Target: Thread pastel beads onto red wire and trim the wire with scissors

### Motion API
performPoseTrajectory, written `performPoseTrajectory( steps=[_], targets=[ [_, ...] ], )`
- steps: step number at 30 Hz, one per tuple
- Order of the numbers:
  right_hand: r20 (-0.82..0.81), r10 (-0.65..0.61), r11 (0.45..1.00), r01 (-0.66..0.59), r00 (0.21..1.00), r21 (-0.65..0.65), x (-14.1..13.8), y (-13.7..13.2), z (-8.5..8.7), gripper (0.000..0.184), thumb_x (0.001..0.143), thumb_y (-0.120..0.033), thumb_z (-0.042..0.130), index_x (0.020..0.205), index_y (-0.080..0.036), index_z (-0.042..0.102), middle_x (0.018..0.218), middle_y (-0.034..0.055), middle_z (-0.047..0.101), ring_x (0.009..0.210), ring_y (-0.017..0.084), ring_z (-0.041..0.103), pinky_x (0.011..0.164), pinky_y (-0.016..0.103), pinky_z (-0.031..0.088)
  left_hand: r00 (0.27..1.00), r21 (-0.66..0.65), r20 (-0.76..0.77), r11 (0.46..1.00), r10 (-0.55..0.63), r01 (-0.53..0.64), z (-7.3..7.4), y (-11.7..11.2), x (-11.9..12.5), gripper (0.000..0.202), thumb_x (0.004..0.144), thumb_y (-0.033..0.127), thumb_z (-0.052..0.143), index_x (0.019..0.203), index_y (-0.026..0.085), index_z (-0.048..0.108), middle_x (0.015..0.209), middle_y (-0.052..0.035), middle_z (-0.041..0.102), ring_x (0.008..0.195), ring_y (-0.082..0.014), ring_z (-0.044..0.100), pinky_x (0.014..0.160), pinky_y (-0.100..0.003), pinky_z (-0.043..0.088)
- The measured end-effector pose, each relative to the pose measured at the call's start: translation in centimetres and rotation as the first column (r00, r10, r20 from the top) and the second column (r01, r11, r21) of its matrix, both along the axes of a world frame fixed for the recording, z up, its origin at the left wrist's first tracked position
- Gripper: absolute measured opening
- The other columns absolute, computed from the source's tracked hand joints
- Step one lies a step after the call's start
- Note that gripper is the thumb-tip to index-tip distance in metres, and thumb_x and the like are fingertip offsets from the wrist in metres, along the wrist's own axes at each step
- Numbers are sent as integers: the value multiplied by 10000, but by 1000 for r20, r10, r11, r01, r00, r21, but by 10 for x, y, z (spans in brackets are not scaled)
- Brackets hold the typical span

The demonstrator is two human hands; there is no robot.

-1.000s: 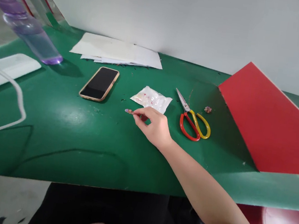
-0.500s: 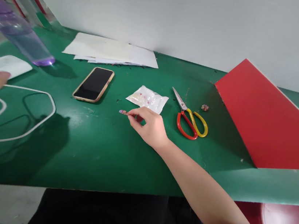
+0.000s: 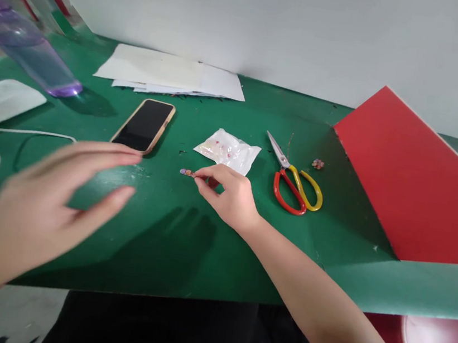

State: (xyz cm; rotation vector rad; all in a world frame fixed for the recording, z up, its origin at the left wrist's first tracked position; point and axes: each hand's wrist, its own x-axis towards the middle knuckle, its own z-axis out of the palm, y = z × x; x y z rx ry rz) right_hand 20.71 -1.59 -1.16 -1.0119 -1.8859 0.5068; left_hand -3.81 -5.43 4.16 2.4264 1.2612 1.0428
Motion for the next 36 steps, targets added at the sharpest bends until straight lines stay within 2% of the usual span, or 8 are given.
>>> performPoseTrajectory(
  steps=[1,4,10,16,22,25,29,36],
  targets=[
    [-5,3,1000,-3,1000,-2,0,0,0,97,858,-226,622,920,-193,690,872,22,721,697,109,648,666,257,553,998,53,-53,998,-29,32,-1,0,15,476,824,140,642,1278,237,538,1282,-58,576,1193,-236,550,1080,-354,420],
    [-23,20,1000,-20,1000,-9,-1,-2,2,100,859,-230,625,925,-191,690,874,25,723,716,114,658,688,265,563,996,-70,-22,994,-83,82,-12,12,38,477,881,248,601,1332,209,453,1332,-99,538,1223,-240,547,1016,-375,500],
    [-33,58,998,-57,998,35,-1,-4,4,88,851,-195,634,923,-196,683,870,20,716,740,112,658,675,250,565,982,-321,178,940,-61,117,-32,35,43,287,842,363,673,1094,231,634,1059,-29,714,902,-173,708,811,-279,594],
    [-41,141,986,-137,989,99,-3,-7,9,96,846,-156,625,931,-184,661,859,28,694,719,103,649,676,256,575,954,-264,298,962,11,72,-40,30,43,139,837,290,685,953,218,713,926,-8,761,787,-148,726,751,-229,609],
    [-149,187,978,-170,971,118,-9,-12,12,216,809,-106,666,1006,-188,635,923,45,678,765,116,652,652,261,596,935,-137,345,981,-82,136,-44,25,41,146,825,154,679,945,232,711,952,-2,727,797,-124,698,699,-194,605],
    [-182,174,979,-150,968,142,-12,-15,11,255,787,-63,680,1006,-187,637,911,42,682,798,125,657,659,259,601,914,-180,399,972,-65,148,-45,23,41,210,812,130,690,986,247,703,949,0,703,802,-121,691,725,-209,614],
    [-210,165,985,-151,964,79,-13,-16,10,275,784,-52,678,1009,-205,636,914,34,681,801,128,659,642,256,606,896,-254,442,954,-34,161,-46,20,40,199,817,164,694,1003,236,684,924,-10,712,785,-138,702,745,-252,626],
    [-248,159,985,-171,956,-26,-16,-21,13,261,779,-49,676,985,-206,644,899,31,683,799,130,662,634,257,604,917,-166,391,974,-79,155,-43,21,39,142,821,125,680,898,244,694,874,2,736,749,-130,694,649,-242,594]
  ],
)
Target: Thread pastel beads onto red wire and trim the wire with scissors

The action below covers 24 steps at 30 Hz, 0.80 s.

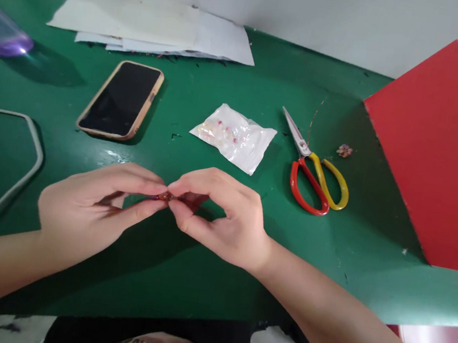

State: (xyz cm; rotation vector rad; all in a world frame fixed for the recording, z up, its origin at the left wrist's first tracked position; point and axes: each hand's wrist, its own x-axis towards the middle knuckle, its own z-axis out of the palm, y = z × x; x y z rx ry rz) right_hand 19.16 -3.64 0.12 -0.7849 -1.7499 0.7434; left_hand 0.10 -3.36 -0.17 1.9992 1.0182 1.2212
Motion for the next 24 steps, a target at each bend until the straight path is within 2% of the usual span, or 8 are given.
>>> performPoseTrajectory(
  steps=[6,11,13,18,21,24],
  targets=[
    [37,-61,997,63,997,-44,-3,-2,0,235,772,-64,672,947,-220,649,878,24,693,757,129,665,632,262,601,1000,-30,-1,1000,-8,7,-1,2,2,121,820,146,696,856,261,702,890,18,753,756,-136,710,652,-252,600],
    [54,-101,995,99,993,31,-4,-2,0,242,764,-48,675,921,-230,662,843,15,706,739,135,679,633,274,608,1000,-28,2,1000,7,-6,-1,2,2,127,810,147,707,804,273,695,869,43,754,729,-128,711,620,-243,599],
    [37,-105,994,104,994,14,-4,-3,0,238,763,-42,677,910,-229,666,840,14,703,751,138,679,642,279,609,1000,-20,3,1000,8,-8,-1,3,3,126,806,144,710,800,268,696,868,45,754,730,-124,711,622,-237,595],
    [-78,-40,985,26,996,-173,-5,-4,-1,213,779,-45,673,903,-219,673,873,13,684,818,135,664,701,283,606,1000,-16,-9,1000,17,-17,-3,3,4,135,794,120,720,788,252,695,886,48,755,757,-116,709,664,-227,592],
    [-148,-33,950,-14,988,-311,-4,-4,-1,192,789,-77,683,914,-222,672,882,7,679,837,128,662,724,268,609,999,-69,12,997,29,-29,-5,3,4,115,799,140,719,805,252,699,889,45,750,779,-119,710,697,-233,593],
    [-175,-45,917,-29,984,-397,-5,-3,-1,180,796,-106,689,927,-228,672,873,3,683,825,126,670,705,251,613,999,-124,19,992,33,-31,-5,3,4,106,811,158,709,840,260,703,900,45,743,795,-118,706,734,-237,593]
  ],
)
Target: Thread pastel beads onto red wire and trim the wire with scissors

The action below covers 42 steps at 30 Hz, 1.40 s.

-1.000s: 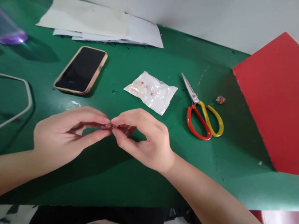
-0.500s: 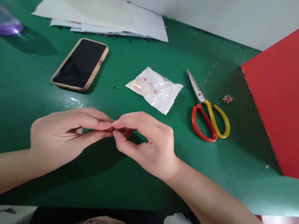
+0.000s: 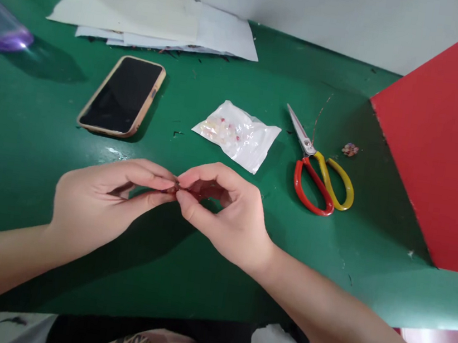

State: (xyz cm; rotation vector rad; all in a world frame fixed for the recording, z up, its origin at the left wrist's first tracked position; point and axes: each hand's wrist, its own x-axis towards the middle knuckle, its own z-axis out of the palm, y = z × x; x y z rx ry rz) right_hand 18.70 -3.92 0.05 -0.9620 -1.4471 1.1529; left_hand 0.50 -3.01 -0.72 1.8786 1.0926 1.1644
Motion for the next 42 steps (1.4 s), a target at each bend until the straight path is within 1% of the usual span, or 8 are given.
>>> performPoseTrajectory(
  steps=[4,8,14,18,22,25,37,42],
  targets=[
    [-16,-7,999,6,1000,-47,-1,0,0,159,791,-105,692,902,-219,690,863,2,698,803,117,678,680,226,610,1000,15,-13,1000,4,-4,1,0,1,98,820,155,696,823,253,701,897,41,744,789,-122,704,725,-240,594],
    [-55,1,997,-5,998,-74,0,1,-1,169,774,-89,706,886,-216,705,862,-3,708,787,107,681,703,223,613,1000,14,-2,1000,-7,7,1,1,1,109,807,141,709,837,246,708,901,45,744,799,-105,702,730,-207,583],
    [-116,14,986,-34,993,-165,1,2,-1,201,746,-59,724,870,-216,714,852,-18,706,759,87,671,704,201,598,1000,42,-25,999,-2,4,0,0,1,132,798,113,710,844,237,717,890,43,750,790,-91,701,718,-175,570],
    [-133,11,984,-34,991,-174,1,1,-1,215,731,-38,728,850,-216,717,842,-21,700,771,86,663,719,204,590,999,53,-34,999,5,-3,1,0,1,129,800,116,710,838,239,717,891,45,752,784,-94,703,715,-181,574],
    [-154,10,981,-40,988,-192,0,2,-1,215,720,-24,730,825,-212,717,838,-20,697,780,84,658,727,202,583,999,59,-43,998,12,-9,1,0,0,134,797,111,713,838,239,714,891,61,752,789,-71,700,721,-146,562],
    [-165,12,977,-47,986,-209,0,3,-1,211,716,-20,731,809,-209,716,832,-20,694,779,82,655,723,199,578,999,56,-51,998,16,-13,1,0,1,127,794,116,716,825,239,711,887,68,753,786,-66,700,720,-142,561],
    [-165,10,970,-49,986,-236,0,2,-3,212,708,-20,738,797,-210,709,817,-22,694,763,82,648,703,194,573,995,100,-86,994,46,-37,0,0,0,101,788,134,725,788,234,713,867,59,766,773,-90,720,698,-158,575],
    [-175,14,966,-59,984,-254,0,3,-3,203,708,-30,742,789,-212,703,809,-25,690,752,79,642,697,191,567,995,106,-94,994,34,-24,0,1,0,105,787,127,718,785,232,720,862,49,769,759,-107,727,688,-174,584]
  ],
)
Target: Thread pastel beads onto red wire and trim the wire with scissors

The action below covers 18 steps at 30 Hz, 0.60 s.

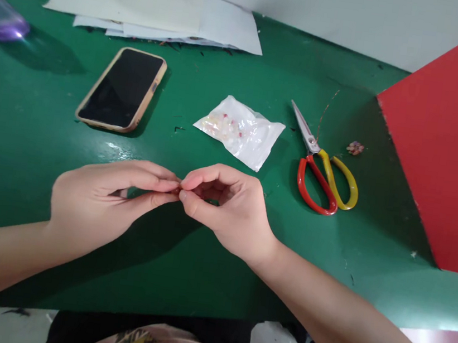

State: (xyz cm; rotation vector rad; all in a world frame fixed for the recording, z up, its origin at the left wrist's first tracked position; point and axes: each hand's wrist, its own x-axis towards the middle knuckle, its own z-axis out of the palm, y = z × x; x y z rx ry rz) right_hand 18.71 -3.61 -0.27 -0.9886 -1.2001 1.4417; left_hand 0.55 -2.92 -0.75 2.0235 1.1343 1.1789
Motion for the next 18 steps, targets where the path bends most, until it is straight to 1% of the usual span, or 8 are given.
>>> performPoseTrajectory(
  steps=[9,12,14,18],
  targets=[
    [7,-13,999,13,1000,-44,-2,0,1,144,704,-102,772,761,-201,684,790,-20,682,731,78,633,669,195,553,1000,16,0,1000,-5,5,-1,0,0,113,775,113,731,780,226,721,857,50,769,764,-91,722,702,-148,582],
    [15,-16,998,16,1000,-59,-3,0,1,128,705,-138,782,760,-196,681,786,-18,682,721,78,635,668,195,557,1000,19,-2,1000,-7,7,-2,0,0,107,781,122,727,775,229,718,852,52,766,755,-93,720,695,-157,584],
    [24,-21,997,22,999,-69,-2,1,1,123,706,-158,786,768,-194,686,785,-14,687,726,83,644,667,197,566,1000,-17,-1,1000,-5,5,-2,1,0,97,790,139,721,782,236,719,860,52,764,761,-102,720,692,-170,587],
    [41,-35,997,38,999,-71,0,4,0,119,724,-176,778,814,-195,703,804,-7,711,716,89,670,665,200,592,1000,-145,19,989,18,-15,0,3,1,67,807,211,714,848,263,725,886,44,756,774,-125,713,696,-200,594]
  ],
)
